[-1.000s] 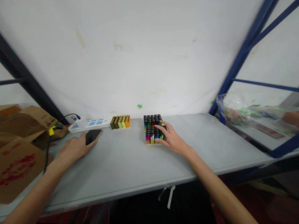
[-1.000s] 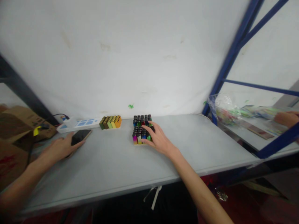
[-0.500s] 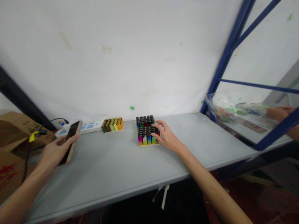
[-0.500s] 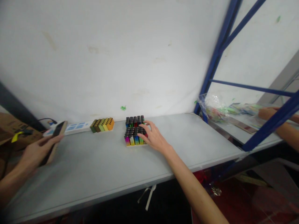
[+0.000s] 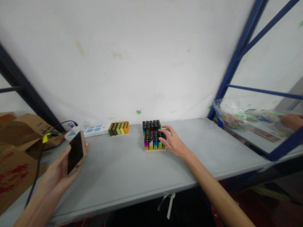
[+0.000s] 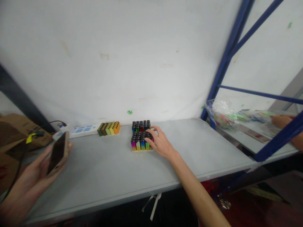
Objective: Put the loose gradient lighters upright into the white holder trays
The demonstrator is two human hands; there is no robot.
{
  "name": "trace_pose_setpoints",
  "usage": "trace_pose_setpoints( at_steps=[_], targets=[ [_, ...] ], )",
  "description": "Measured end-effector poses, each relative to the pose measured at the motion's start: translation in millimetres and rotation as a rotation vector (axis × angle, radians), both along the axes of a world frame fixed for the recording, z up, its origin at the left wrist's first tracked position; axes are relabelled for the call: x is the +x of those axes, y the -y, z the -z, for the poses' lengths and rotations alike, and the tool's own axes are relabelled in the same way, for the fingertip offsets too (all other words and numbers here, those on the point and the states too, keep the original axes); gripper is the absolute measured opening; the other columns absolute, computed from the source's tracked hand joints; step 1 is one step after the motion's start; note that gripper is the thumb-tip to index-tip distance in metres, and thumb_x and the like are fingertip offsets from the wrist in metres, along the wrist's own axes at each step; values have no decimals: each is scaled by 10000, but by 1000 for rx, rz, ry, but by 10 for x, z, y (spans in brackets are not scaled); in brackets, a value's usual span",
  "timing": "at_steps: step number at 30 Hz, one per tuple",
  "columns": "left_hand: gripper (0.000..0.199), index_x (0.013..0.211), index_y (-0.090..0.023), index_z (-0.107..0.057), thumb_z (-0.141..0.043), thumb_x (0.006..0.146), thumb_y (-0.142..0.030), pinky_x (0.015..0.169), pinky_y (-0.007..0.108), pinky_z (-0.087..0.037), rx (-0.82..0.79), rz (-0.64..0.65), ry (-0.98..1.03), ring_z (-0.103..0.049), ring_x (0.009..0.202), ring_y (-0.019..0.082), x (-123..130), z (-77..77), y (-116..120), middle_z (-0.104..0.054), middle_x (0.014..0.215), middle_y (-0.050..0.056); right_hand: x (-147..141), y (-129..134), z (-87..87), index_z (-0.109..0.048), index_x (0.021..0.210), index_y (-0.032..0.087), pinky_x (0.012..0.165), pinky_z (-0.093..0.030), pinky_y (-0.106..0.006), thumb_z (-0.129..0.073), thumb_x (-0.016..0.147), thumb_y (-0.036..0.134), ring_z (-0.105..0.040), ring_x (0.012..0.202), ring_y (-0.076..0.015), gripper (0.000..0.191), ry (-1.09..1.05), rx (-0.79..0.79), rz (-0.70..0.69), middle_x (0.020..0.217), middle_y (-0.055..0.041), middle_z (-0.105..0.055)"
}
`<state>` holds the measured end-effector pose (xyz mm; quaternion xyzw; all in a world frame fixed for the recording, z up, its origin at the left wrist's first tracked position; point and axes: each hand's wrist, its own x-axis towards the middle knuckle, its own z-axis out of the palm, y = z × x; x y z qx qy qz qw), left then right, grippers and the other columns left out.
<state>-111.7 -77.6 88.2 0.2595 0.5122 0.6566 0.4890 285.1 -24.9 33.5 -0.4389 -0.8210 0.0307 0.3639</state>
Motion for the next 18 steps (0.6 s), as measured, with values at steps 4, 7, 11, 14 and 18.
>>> trace_pose_setpoints(
  at_steps=[4, 7, 11, 14, 18],
  targets=[
    [537, 1276, -201, -651, -611, 745, -132, 745, 374, -679, 76, 91, 112, -695, 1140, 300, 159, -36, 165, -739, 1205, 94, 0, -6, 22, -467, 1411, 262, 1153, -418, -473, -398, 1047, 463, -480, 1337, -259, 421, -1, -16, -1, 1416, -130, -436],
    [656, 1275, -187, -647, -687, 622, -141, 791, 524, -664, 100, 138, 145, -641, 1198, 425, 229, -11, 256, -684, 1307, 134, -8, -3, 28, -469, 1407, 270, 1156, -416, -472, -393, 1049, 461, -489, 1328, -257, 413, -7, -35, -10, 1412, -123, -436],
    [792, 1316, -292, -602, -841, 574, -150, 793, 459, -671, 132, 195, 4, -645, 1180, 435, 258, 38, 370, -619, 1414, 83, 8, -21, 47, -470, 1394, 272, 1158, -413, -484, -390, 1047, 459, -497, 1314, -260, 402, -21, -58, -13, 1413, -120, -425],
    [905, 1338, -363, -557, -925, 534, -173, 732, 389, -683, 152, 224, -156, -643, 1185, 435, 275, 22, 467, -567, 1473, 56, 33, -37, 71, -462, 1395, 274, 1157, -415, -489, -379, 1048, 451, -505, 1306, -260, 398, -26, -83, -6, 1416, -121, -413],
    [933, 1366, -389, -507, -932, 559, -196, 648, 380, -685, 199, 265, -244, -672, 1133, 440, 307, -51, 574, -539, 1496, 68, 46, -30, 80, -465, 1396, 267, 1161, -409, -487, -380, 1048, 443, -487, 1320, -266, 399, -24, -95, 4, 1408, -121, -422]
  ],
)
